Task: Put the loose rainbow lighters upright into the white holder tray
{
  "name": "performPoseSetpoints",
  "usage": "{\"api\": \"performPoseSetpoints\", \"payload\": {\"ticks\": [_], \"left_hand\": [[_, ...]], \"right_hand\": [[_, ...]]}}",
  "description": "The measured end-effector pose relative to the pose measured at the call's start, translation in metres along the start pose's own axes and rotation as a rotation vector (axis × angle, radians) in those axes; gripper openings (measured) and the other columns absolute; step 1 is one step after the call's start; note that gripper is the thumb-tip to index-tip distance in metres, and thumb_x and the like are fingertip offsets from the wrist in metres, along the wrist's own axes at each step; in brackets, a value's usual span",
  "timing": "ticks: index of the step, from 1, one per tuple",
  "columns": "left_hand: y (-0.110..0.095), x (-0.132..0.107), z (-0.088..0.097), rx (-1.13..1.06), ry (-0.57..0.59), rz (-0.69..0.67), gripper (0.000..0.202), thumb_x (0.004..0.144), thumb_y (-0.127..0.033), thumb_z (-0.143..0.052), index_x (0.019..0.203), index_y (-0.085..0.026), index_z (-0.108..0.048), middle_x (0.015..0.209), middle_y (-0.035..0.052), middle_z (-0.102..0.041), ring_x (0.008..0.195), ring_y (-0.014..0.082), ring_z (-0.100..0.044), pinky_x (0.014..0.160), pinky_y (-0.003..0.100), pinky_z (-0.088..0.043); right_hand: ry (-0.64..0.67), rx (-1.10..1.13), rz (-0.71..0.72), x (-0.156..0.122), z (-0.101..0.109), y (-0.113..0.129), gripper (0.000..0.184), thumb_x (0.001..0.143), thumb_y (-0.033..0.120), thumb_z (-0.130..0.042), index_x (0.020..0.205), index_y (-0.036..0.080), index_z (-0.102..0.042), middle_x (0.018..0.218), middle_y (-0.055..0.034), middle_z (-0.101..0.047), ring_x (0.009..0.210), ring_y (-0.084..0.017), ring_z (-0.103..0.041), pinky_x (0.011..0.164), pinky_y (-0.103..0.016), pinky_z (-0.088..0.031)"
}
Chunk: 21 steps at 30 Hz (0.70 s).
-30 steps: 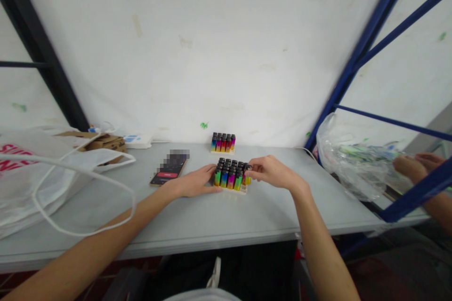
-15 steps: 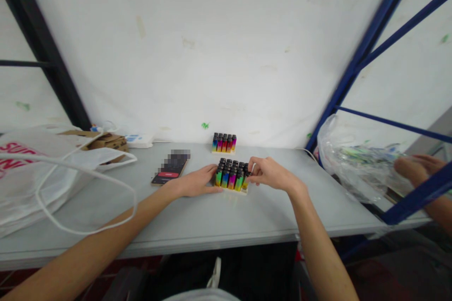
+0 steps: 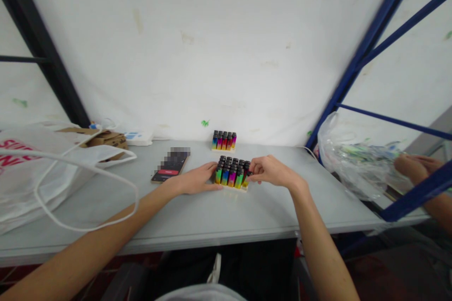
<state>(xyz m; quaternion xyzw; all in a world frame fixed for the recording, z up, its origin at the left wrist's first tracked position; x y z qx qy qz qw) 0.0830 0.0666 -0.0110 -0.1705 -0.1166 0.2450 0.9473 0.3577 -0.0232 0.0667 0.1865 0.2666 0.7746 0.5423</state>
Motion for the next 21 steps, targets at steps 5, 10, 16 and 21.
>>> {"api": "performPoseSetpoints", "payload": {"ticks": [5,10,16,21], "left_hand": [[0.002,-0.001,-0.001,0.009,-0.008,-0.014,0.085,0.102,-0.072,-0.058,0.164,-0.016,-0.041,0.168,0.0175,-0.046,0.155,0.0345,-0.047,0.131,0.042,-0.034],[0.003,-0.002,0.0,0.005,0.0,-0.005,0.085,0.102,-0.074,-0.057,0.163,-0.017,-0.043,0.169,0.018,-0.045,0.155,0.035,-0.046,0.132,0.044,-0.033],[0.004,-0.001,-0.001,0.016,0.013,0.003,0.084,0.103,-0.074,-0.055,0.163,-0.016,-0.042,0.17,0.0178,-0.043,0.156,0.0342,-0.045,0.133,0.043,-0.031],[0.007,0.0,-0.003,0.011,0.018,-0.004,0.084,0.103,-0.072,-0.057,0.163,-0.016,-0.042,0.171,0.0177,-0.043,0.157,0.035,-0.043,0.133,0.044,-0.03]], "right_hand": [[-0.087,-0.086,-0.017,-0.004,0.006,0.002,0.031,0.084,0.041,-0.086,0.08,0.021,-0.063,0.066,-0.0001,-0.073,0.058,-0.017,-0.067,0.055,-0.026,-0.045],[-0.265,-0.255,-0.225,-0.021,0.039,-0.027,0.031,0.103,0.05,-0.066,0.098,0.019,-0.071,0.077,-0.0064,-0.08,0.071,-0.021,-0.076,0.065,-0.027,-0.049],[-0.255,-0.427,-0.764,-0.019,0.04,-0.097,0.046,0.099,0.049,-0.071,0.122,0.01,-0.074,0.094,-0.0165,-0.083,0.088,-0.027,-0.08,0.073,-0.031,-0.054],[-0.315,-0.392,-0.654,-0.002,0.024,-0.11,0.039,0.085,0.03,-0.084,0.12,0.014,-0.077,0.11,-0.0174,-0.082,0.101,-0.028,-0.078,0.081,-0.031,-0.057]]}}
Point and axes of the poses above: each hand's wrist, its own x-axis towards the middle knuckle, its own z-axis out of the back of the hand, y = z × x, the point moved 2 cm from there along x, towards the middle knuckle
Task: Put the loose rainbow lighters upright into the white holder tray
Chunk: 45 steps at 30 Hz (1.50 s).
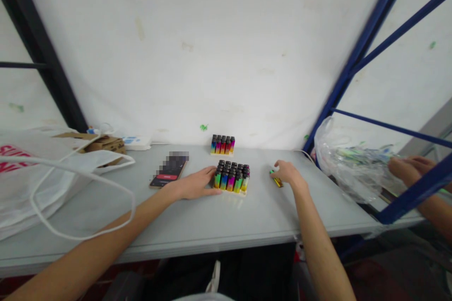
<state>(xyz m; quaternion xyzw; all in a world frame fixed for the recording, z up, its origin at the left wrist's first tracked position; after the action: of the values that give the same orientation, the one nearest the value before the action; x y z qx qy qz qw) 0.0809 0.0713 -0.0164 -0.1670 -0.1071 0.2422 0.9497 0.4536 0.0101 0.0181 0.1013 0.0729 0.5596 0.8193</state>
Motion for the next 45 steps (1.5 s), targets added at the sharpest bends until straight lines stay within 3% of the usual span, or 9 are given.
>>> {"api": "performPoseSetpoints", "payload": {"ticks": [3,7,12,16,20,23,28,41,45], "left_hand": [[-0.001,0.0,0.001,-0.018,-0.023,-0.02,0.083,0.102,-0.071,-0.058,0.163,-0.017,-0.043,0.169,0.0173,-0.045,0.156,0.0353,-0.045,0.132,0.044,-0.032],[-0.004,-0.001,0.003,-0.031,-0.023,-0.014,0.082,0.102,-0.07,-0.06,0.161,-0.016,-0.045,0.168,0.0184,-0.046,0.156,0.0362,-0.045,0.132,0.044,-0.034],[-0.006,-0.002,0.004,-0.038,-0.035,-0.026,0.08,0.101,-0.071,-0.059,0.159,-0.017,-0.047,0.166,0.0172,-0.048,0.154,0.0358,-0.047,0.131,0.044,-0.035],[-0.007,-0.001,0.004,-0.032,-0.019,-0.008,0.083,0.101,-0.072,-0.058,0.16,-0.016,-0.044,0.166,0.0175,-0.048,0.156,0.0354,-0.045,0.131,0.042,-0.033],[-0.009,-0.001,0.005,-0.033,-0.025,-0.014,0.082,0.101,-0.071,-0.059,0.16,-0.016,-0.044,0.166,0.0182,-0.048,0.156,0.0359,-0.045,0.131,0.043,-0.033],[-0.008,0.0,0.004,-0.039,-0.029,-0.003,0.083,0.1,-0.07,-0.061,0.16,-0.015,-0.044,0.166,0.0188,-0.048,0.156,0.0366,-0.045,0.131,0.043,-0.034],[-0.007,-0.001,0.003,-0.03,-0.04,-0.021,0.083,0.101,-0.071,-0.06,0.162,-0.017,-0.043,0.166,0.0178,-0.049,0.154,0.036,-0.047,0.13,0.044,-0.036],[-0.007,-0.001,0.004,-0.033,-0.038,-0.03,0.083,0.102,-0.07,-0.061,0.164,-0.017,-0.042,0.168,0.0173,-0.047,0.155,0.036,-0.047,0.131,0.044,-0.034],[-0.008,-0.001,0.004,-0.033,-0.035,-0.02,0.084,0.102,-0.069,-0.06,0.163,-0.015,-0.042,0.168,0.0189,-0.046,0.155,0.0362,-0.046,0.131,0.044,-0.034]], "right_hand": [[0.033,0.381,0.212,-0.003,0.003,0.015,0.027,0.086,0.038,-0.082,0.1,0.016,-0.077,0.097,-0.0106,-0.08,0.094,-0.025,-0.075,0.083,-0.032,-0.058],[0.108,0.984,0.507,-0.025,0.022,0.042,0.049,0.088,0.063,-0.076,0.104,0.017,-0.072,0.107,-0.0078,-0.073,0.095,-0.021,-0.069,0.085,-0.035,-0.059],[0.173,1.259,0.578,-0.062,0.044,0.077,0.051,0.089,0.067,-0.076,0.111,0.024,-0.061,0.083,0.0008,-0.061,0.075,-0.016,-0.06,0.075,-0.032,-0.054],[0.188,1.431,0.51,-0.077,0.044,0.098,0.051,0.087,0.072,-0.074,0.103,0.027,-0.057,0.07,0.0087,-0.038,0.051,-0.009,-0.027,0.047,-0.023,-0.035],[0.165,1.489,0.387,-0.075,0.029,0.113,0.064,0.088,0.085,-0.055,0.07,0.026,-0.039,0.057,0.0102,-0.019,0.047,-0.008,-0.009,0.042,-0.023,-0.009],[0.129,1.46,0.27,-0.068,0.013,0.121,0.058,0.09,0.073,-0.049,0.063,0.028,-0.027,0.052,0.0104,-0.015,0.044,-0.008,-0.008,0.041,-0.024,-0.008],[0.094,1.407,0.195,-0.062,-0.001,0.128,0.041,0.087,0.054,-0.044,0.06,0.028,-0.028,0.048,0.0086,-0.02,0.04,-0.008,-0.014,0.04,-0.025,-0.009],[0.073,1.339,0.264,-0.061,0.003,0.124,0.043,0.085,0.059,-0.045,0.058,0.029,-0.029,0.048,0.008,-0.021,0.041,-0.009,-0.013,0.041,-0.026,-0.01],[0.151,1.286,0.294,-0.063,0.01,0.123,0.056,0.087,0.074,-0.046,0.059,0.028,-0.032,0.05,0.0083,-0.02,0.044,-0.009,-0.013,0.043,-0.026,-0.012]]}}
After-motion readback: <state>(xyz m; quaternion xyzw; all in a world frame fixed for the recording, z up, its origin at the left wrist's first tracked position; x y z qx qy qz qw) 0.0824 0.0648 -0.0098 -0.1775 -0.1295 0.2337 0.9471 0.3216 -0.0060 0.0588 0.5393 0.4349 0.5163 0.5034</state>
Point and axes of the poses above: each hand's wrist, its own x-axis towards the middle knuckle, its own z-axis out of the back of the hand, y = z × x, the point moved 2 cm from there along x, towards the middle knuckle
